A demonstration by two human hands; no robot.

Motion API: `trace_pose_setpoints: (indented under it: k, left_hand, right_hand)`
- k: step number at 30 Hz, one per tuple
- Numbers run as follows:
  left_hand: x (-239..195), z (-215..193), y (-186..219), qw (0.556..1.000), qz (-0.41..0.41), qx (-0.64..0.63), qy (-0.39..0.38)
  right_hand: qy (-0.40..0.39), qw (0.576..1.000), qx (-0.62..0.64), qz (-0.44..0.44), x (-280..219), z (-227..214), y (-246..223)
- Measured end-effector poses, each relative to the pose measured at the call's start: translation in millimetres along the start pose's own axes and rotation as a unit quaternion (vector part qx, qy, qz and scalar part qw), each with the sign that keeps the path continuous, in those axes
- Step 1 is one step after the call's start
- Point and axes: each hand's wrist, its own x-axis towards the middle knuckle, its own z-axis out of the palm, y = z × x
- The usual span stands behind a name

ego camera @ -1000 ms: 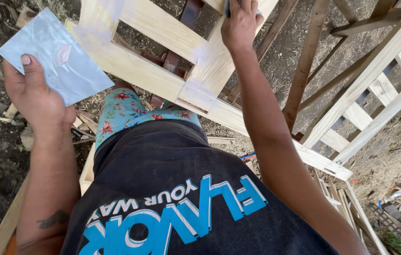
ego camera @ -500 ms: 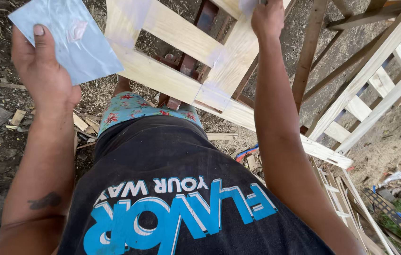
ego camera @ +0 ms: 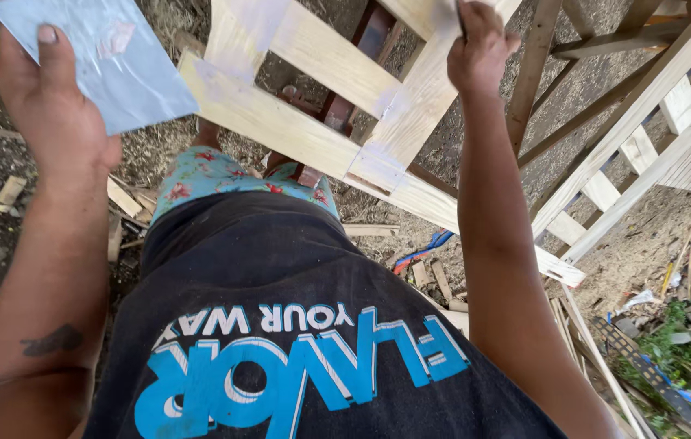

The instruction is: The person sands the surface of a wooden chair frame using a sanding block. They systematically smooth the top rails and side supports of the chair, moving the sanding block back and forth along the wood grain. The person holds a second sanding sheet in their other hand while working.

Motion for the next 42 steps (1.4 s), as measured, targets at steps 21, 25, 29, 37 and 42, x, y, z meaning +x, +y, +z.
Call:
trace_pose_setpoints:
  k: [21,25,29,37,42]
  left_hand:
    - [-1,2,2,0.995,-0.013,-0.095,0.009]
    - [-5,-9,2,0.995,-0.012,-0.1,0.024]
    - [-8,-17,-1,0.994,-0.039,-0.097,0.033]
    - [-11,-30,5,0.995,-0.035,-0.083,0.037]
    - [-6,-40,9,0.996,-0.007,-0.071,0.056]
  right_hand:
    - [-0.037,0.998,-0.004,0.046,-80,29,-34]
    - [0.005,0.991,0.051,0.123,-40,19,14]
    - [-0.147,0.918,0.07,0.361,21,34,26]
    - [-0.152,0.943,0.098,0.28,51,80,-38]
    - [0.145,0.987,0.067,0.026,42,36,4]
